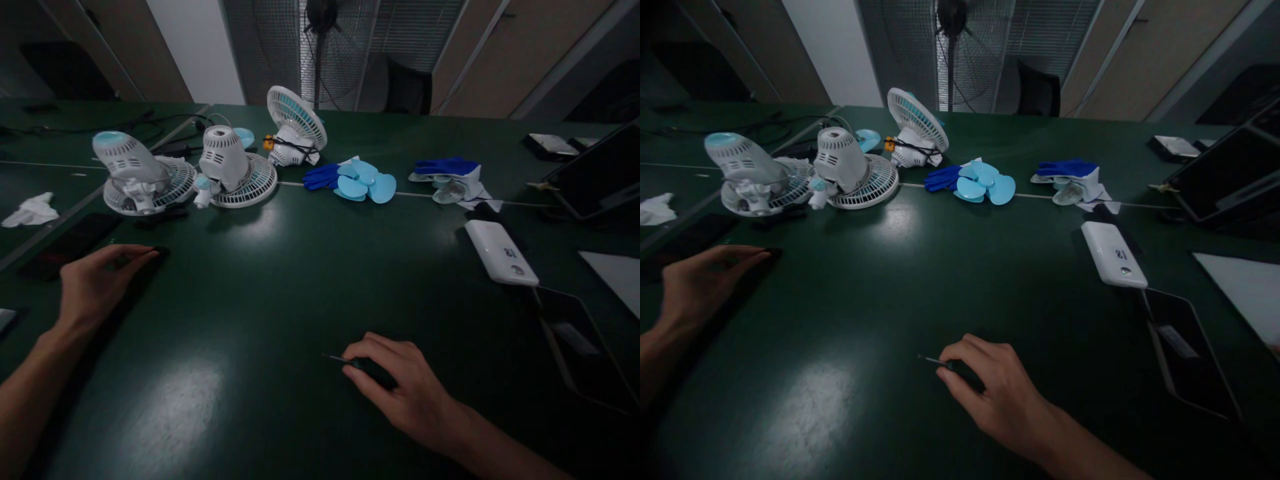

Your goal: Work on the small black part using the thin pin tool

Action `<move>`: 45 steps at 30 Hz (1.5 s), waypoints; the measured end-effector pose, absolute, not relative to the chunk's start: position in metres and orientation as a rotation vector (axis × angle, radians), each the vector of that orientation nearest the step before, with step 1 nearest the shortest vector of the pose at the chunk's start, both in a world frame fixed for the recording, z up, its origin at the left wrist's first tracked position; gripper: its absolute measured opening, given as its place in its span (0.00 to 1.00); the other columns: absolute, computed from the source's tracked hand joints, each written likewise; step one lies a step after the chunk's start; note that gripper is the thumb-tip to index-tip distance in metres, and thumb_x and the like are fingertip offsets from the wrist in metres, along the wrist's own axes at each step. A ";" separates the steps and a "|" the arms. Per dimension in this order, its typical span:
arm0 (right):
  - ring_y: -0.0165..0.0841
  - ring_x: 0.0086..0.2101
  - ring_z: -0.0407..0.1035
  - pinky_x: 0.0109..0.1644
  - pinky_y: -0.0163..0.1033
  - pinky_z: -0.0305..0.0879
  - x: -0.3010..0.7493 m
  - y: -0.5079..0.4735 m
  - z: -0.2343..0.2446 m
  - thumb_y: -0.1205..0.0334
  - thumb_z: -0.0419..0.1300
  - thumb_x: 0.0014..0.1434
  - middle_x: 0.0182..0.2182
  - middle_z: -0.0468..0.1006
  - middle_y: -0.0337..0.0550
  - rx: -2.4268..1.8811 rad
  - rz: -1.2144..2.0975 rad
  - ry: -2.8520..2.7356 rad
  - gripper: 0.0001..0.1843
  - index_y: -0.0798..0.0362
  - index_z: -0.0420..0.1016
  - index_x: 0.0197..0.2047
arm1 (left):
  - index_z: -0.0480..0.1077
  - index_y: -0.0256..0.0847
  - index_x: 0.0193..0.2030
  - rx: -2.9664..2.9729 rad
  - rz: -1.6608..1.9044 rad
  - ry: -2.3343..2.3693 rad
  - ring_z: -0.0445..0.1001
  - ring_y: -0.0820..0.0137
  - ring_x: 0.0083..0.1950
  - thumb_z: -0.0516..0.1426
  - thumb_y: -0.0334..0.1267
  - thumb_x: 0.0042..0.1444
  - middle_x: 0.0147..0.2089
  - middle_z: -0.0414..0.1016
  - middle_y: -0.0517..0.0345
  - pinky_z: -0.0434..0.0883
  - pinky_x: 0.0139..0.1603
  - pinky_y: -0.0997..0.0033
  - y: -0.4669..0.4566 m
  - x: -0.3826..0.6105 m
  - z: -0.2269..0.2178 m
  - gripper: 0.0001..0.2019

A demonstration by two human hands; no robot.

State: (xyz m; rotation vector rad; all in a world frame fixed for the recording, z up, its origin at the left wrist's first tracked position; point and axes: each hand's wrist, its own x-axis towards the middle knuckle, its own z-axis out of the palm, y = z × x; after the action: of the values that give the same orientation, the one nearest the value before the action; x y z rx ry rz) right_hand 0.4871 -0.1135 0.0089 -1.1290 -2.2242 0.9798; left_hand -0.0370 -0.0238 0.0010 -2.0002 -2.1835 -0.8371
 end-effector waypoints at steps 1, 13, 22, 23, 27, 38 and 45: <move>0.31 0.35 0.76 0.38 0.36 0.66 0.487 -0.113 0.009 0.62 0.59 0.71 0.37 0.80 0.38 -1.126 0.985 -2.226 0.06 0.48 0.76 0.49 | 0.79 0.41 0.52 -1.979 -0.836 -2.180 0.78 0.66 0.40 0.62 0.59 0.58 0.46 0.82 0.59 0.73 0.44 0.69 -0.024 -0.044 0.001 0.25; 0.32 0.36 0.76 0.39 0.37 0.67 0.488 -0.114 0.008 0.61 0.59 0.72 0.38 0.80 0.38 -1.134 0.996 -2.234 0.06 0.47 0.76 0.50 | 0.79 0.44 0.55 -1.853 -0.761 -2.290 0.71 0.72 0.30 0.59 0.61 0.59 0.39 0.81 0.62 0.65 0.32 0.77 -0.031 -0.044 0.011 0.27; 0.31 0.35 0.77 0.40 0.36 0.67 0.485 -0.113 0.010 0.63 0.60 0.70 0.36 0.80 0.37 -1.109 0.962 -2.222 0.05 0.48 0.76 0.48 | 0.79 0.42 0.52 -2.023 -0.853 -2.104 0.81 0.61 0.54 0.62 0.53 0.59 0.55 0.82 0.60 0.73 0.60 0.61 -0.026 -0.046 0.007 0.20; 0.31 0.35 0.77 0.39 0.36 0.67 0.485 -0.113 0.010 0.62 0.60 0.70 0.36 0.81 0.37 -1.107 0.955 -2.224 0.05 0.48 0.76 0.47 | 0.79 0.41 0.52 -2.016 -0.884 -2.117 0.81 0.61 0.54 0.62 0.53 0.60 0.56 0.81 0.59 0.73 0.61 0.61 -0.027 -0.046 0.008 0.21; 0.31 0.35 0.77 0.38 0.35 0.68 0.486 -0.114 0.010 0.61 0.59 0.71 0.37 0.81 0.38 -1.111 0.955 -2.233 0.06 0.48 0.76 0.48 | 0.80 0.41 0.51 -2.026 -0.810 -2.122 0.81 0.60 0.54 0.60 0.57 0.59 0.56 0.82 0.57 0.73 0.60 0.61 -0.027 -0.047 0.007 0.23; 0.33 0.38 0.78 0.40 0.38 0.69 0.488 -0.114 0.008 0.60 0.59 0.71 0.39 0.82 0.37 -1.135 0.974 -2.248 0.06 0.46 0.76 0.50 | 0.78 0.44 0.56 -1.922 -0.786 -2.243 0.80 0.63 0.45 0.60 0.57 0.59 0.51 0.83 0.58 0.73 0.49 0.69 -0.032 -0.041 0.011 0.25; 0.34 0.40 0.79 0.39 0.36 0.71 0.488 -0.114 0.011 0.59 0.59 0.72 0.40 0.83 0.38 -1.112 0.992 -2.244 0.07 0.46 0.77 0.50 | 0.75 0.44 0.61 -1.858 -0.791 -2.182 0.76 0.67 0.40 0.56 0.55 0.64 0.50 0.82 0.57 0.69 0.40 0.75 -0.030 -0.040 0.012 0.25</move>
State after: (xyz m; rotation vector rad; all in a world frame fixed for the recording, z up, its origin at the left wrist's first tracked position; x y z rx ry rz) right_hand 0.4875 -0.1137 0.0108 -1.1123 -2.2445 0.9925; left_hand -0.0402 -0.0295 0.0116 -1.8579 -2.1822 -0.7907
